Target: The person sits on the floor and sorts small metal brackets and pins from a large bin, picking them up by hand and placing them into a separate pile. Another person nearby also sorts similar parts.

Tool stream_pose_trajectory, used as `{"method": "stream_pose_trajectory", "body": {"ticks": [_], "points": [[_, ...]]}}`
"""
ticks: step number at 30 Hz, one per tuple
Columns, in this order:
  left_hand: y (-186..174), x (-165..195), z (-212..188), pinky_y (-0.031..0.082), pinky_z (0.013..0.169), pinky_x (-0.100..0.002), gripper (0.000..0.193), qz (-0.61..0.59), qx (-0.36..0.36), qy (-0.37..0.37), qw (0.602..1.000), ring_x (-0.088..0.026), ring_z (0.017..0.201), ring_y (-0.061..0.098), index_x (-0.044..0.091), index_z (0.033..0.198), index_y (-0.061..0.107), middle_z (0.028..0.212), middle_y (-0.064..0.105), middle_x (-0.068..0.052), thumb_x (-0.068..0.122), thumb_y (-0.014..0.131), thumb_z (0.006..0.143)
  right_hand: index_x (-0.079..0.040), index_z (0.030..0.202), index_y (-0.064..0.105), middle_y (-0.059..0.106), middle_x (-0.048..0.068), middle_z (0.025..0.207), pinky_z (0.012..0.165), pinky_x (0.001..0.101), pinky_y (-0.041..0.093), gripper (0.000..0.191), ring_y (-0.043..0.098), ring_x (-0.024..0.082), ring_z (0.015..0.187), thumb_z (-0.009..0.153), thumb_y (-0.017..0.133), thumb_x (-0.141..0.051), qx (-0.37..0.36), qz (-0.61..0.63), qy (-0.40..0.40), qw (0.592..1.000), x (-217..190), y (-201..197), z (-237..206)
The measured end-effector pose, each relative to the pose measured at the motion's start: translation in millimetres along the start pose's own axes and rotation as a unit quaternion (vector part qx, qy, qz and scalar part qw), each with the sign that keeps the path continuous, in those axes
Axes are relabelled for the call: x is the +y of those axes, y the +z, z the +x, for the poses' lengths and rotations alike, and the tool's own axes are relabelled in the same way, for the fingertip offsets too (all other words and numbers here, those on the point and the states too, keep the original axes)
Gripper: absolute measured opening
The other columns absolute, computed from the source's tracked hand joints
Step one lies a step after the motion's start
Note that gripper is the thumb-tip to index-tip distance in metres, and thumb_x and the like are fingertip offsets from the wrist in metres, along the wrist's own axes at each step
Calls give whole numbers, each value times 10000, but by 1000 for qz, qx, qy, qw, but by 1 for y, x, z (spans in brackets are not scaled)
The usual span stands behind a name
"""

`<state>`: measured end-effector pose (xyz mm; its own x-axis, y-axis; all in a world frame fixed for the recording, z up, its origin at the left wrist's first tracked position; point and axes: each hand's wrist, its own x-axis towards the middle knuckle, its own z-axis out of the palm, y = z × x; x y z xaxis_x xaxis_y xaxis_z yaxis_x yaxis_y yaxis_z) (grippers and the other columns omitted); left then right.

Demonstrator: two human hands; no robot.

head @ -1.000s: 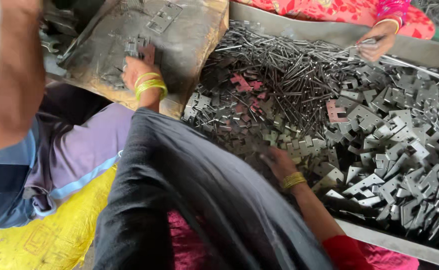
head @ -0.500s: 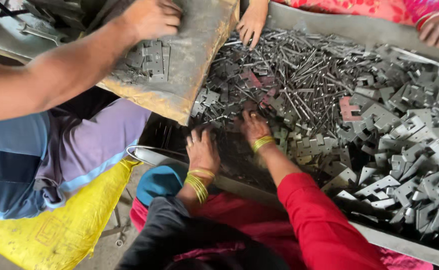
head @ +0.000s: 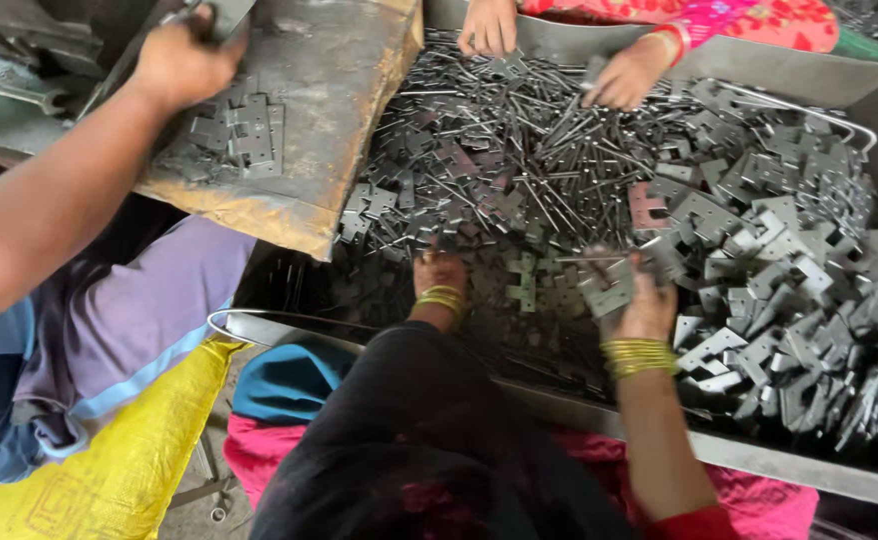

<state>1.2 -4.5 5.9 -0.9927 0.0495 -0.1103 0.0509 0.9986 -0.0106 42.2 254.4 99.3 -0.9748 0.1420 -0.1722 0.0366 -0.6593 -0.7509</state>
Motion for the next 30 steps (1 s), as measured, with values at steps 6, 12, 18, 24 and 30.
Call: {"method": "stream_pose_trajectory", "body": {"ticks": [6,12,18,24,30], "points": [[-52,-34,-25,568,826,-418,330,-308,47,-162,936,-294,972,713,75,1043,773,1034,768,-110,224,797,750,-54,1150,622,706,160,985,642,458,560,471,722,348,876,910,750,-439,102,50,183,976,113,-22,8],[-79,-11,-77,618,762,-394,370,-658,130,-168,722,-295,854,785,32,1010,798,942,815,-113,229,873,705,-13,1223,712,718,167,1276,983,381,466,717,648,282,1132,758,788,-553,55,-349,67,933,154,-7,11],[-12,37,-96,520,851,-442,389,-418,240,-81,873,-380,969,704,17,1030,740,996,750,-190,166,886,701,101,1288,667,682,229,1314,1060,429,452,1080,628,287,1191,866,482,-876,108,-450,208,861,150,3,-13],[34,4,-72,562,924,-376,389,-633,92,-64,766,-330,1071,735,11,1190,710,1152,757,-211,215,793,870,-28,1130,709,730,150,1059,893,401,495,718,650,243,966,868,591,-685,-38,-482,7,875,154,7,-6],[17,-27,-93,543,930,-422,444,-475,155,-156,852,-381,1094,705,-3,1263,660,1162,730,-255,210,748,885,-78,998,687,724,129,1010,872,416,522,371,673,273,976,875,578,-410,-196,-922,-137,304,34,-109,46]]}}
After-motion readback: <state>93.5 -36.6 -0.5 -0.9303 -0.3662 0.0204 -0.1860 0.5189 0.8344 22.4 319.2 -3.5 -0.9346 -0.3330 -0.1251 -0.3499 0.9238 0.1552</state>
